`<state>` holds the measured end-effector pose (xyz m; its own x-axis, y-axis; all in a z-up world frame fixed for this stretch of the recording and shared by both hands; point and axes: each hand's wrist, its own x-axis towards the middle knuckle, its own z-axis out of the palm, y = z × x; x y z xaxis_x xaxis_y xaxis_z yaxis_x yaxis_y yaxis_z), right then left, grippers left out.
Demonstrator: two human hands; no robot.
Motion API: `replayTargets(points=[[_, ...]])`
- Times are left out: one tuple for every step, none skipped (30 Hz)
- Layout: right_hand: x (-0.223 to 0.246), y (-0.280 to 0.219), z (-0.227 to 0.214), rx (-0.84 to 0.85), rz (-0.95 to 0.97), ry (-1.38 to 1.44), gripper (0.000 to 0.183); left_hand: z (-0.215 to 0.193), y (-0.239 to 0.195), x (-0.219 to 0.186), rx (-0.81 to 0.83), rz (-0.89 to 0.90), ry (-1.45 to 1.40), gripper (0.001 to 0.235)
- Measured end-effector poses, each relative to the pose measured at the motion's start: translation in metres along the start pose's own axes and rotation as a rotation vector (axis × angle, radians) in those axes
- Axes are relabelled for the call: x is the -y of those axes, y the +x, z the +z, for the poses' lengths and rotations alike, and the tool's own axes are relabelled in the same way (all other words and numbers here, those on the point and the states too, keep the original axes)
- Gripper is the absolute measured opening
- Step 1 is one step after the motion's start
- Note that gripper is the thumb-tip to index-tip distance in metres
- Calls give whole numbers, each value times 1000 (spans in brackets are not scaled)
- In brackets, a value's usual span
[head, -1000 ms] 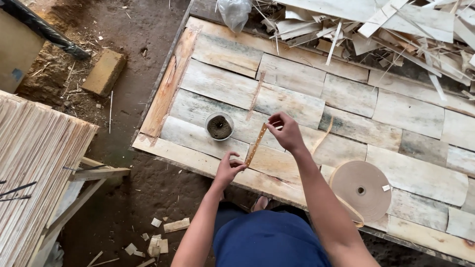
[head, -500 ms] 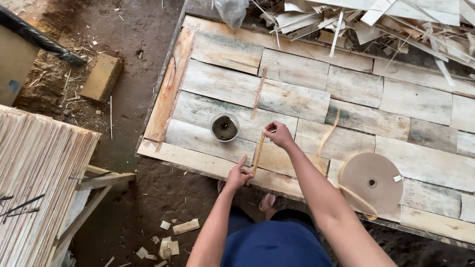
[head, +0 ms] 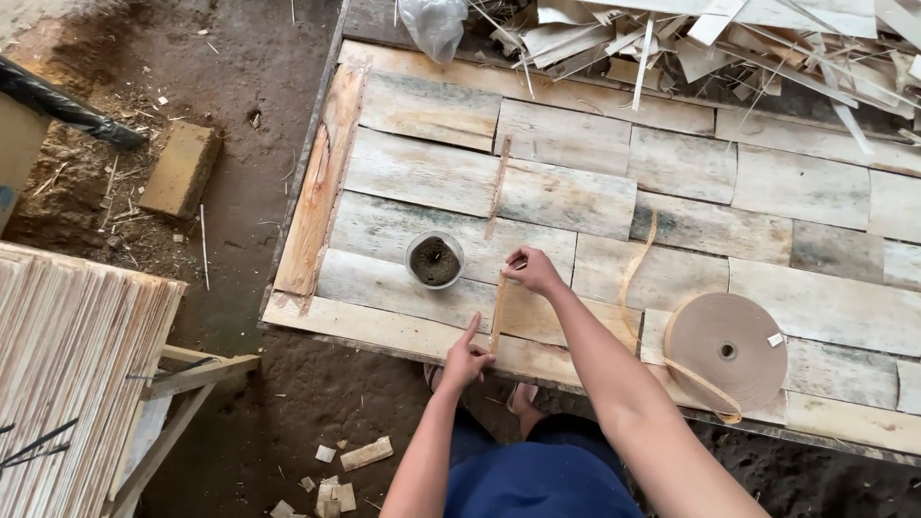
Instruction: Applying thin strips of adhesive tape to the edges of wooden boards on a workbench.
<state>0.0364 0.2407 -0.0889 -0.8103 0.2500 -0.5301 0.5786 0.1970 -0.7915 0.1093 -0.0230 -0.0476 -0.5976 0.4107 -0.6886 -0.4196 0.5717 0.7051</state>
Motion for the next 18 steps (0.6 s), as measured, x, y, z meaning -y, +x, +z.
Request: replayTargets(points=[[-2,2,1,-2,1,0,33,-1,1,0,2,0,1,96],[-4,3,2,-21,8,-23,32,-1,2,0,7,0,4,96],[-6,4,4,-39,16,-47,30,-2,2,0,12,0,8,97],[-5,3,4,-39,18,-49,30,-2,1,-2,13,-1,6,97],[-3,2,5,-51,24,-60,29,-3,-1,-4,12,-4,-1,96],[-1,1,6,-61,31,-71,29,-5,-3,-5,11,-8,-6,95],[0,1,7,-60,33,-71,29,-5,-2,-5,11,-9,-7,95],[0,0,8,-73,39,-72,29,-5,-2,-4,9,-5,-26,95],[-1,-1,8,-86,45,-73,28,-5,-1,-3,6,-1,-46,95],[-1,-2,10,-87,51,-70,28,-7,-3,-3,10,-6,-44,95],[-1,-4,12,-105,56,-72,28,-8,-5,-3,1,-2,-53,97],[0,-4,12,-123,58,-75,28,-9,-6,-5,-10,3,-62,99],[-2,-5,13,-124,61,-74,28,-7,-4,0,-8,0,-61,99],[-2,-5,14,-135,59,-81,28,-6,-1,4,-28,3,-86,101],[-3,-6,14,-145,58,-87,28,-5,1,8,-48,5,-110,102],[-3,-6,15,-145,61,-86,28,-5,1,8,-46,2,-109,102],[-2,-7,16,-157,63,-87,27,-5,1,8,-48,4,-98,102],[-2,-8,16,-169,64,-90,26,-5,1,7,-49,6,-88,101]])
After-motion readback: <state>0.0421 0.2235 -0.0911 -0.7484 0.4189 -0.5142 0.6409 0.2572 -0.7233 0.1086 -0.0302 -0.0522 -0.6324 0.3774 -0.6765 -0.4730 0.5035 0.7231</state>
